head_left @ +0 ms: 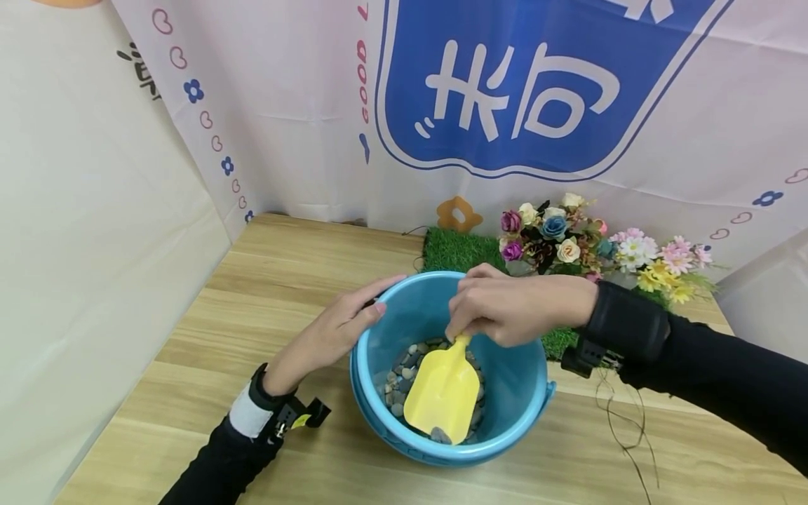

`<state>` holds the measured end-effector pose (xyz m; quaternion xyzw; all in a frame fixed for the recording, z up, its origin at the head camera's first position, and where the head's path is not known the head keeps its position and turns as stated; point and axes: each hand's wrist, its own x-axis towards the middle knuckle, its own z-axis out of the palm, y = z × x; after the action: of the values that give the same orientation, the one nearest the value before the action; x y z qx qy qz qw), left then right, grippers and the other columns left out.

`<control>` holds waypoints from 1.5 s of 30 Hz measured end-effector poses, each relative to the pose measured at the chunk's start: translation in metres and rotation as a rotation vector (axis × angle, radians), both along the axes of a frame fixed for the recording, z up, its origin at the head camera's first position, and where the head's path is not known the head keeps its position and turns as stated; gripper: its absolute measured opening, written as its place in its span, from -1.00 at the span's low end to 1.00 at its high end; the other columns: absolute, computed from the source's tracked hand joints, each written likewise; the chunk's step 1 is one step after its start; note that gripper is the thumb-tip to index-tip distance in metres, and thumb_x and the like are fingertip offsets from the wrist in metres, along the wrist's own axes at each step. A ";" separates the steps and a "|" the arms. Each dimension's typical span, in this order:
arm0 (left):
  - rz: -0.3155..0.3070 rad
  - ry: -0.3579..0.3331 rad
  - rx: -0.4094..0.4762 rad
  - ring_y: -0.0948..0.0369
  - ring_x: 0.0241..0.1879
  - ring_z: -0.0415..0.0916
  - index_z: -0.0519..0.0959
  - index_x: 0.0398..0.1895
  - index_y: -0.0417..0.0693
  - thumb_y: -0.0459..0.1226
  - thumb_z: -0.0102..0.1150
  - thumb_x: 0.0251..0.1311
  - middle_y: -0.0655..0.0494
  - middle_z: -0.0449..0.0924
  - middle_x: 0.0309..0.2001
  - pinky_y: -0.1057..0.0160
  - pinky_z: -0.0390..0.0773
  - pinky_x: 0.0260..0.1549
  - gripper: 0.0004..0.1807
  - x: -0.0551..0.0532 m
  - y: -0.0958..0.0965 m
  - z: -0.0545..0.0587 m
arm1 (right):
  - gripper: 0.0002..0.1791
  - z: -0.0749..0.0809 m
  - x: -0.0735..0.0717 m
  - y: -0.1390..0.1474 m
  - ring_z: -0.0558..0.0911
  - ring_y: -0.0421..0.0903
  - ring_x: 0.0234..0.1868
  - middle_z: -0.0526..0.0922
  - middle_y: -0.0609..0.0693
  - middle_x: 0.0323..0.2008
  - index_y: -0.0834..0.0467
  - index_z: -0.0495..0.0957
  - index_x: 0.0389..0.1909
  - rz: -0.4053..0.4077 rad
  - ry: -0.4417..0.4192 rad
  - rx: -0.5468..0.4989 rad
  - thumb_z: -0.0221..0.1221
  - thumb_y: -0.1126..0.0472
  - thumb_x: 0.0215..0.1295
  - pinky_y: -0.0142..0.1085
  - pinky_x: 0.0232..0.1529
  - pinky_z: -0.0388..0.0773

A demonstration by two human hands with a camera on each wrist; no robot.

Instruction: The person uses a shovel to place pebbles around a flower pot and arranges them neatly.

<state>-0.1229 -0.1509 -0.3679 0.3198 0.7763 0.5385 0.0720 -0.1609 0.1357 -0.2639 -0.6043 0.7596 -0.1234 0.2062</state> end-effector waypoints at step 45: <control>0.002 -0.029 0.007 -0.04 -0.01 0.67 0.19 0.58 -0.06 -0.21 -0.22 0.60 -0.11 0.35 0.41 0.17 0.75 -0.34 -0.45 -0.001 0.000 0.000 | -0.67 -0.008 0.012 -0.003 0.29 -0.17 -0.27 0.46 -0.30 -0.36 -0.07 0.68 -0.27 -0.030 0.152 0.015 0.07 0.42 0.43 0.09 0.26 0.11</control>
<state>-0.1237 -0.1508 -0.3679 0.3117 0.7735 0.5458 0.0815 -0.1487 0.1326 -0.2722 -0.5988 0.7831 -0.0747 0.1504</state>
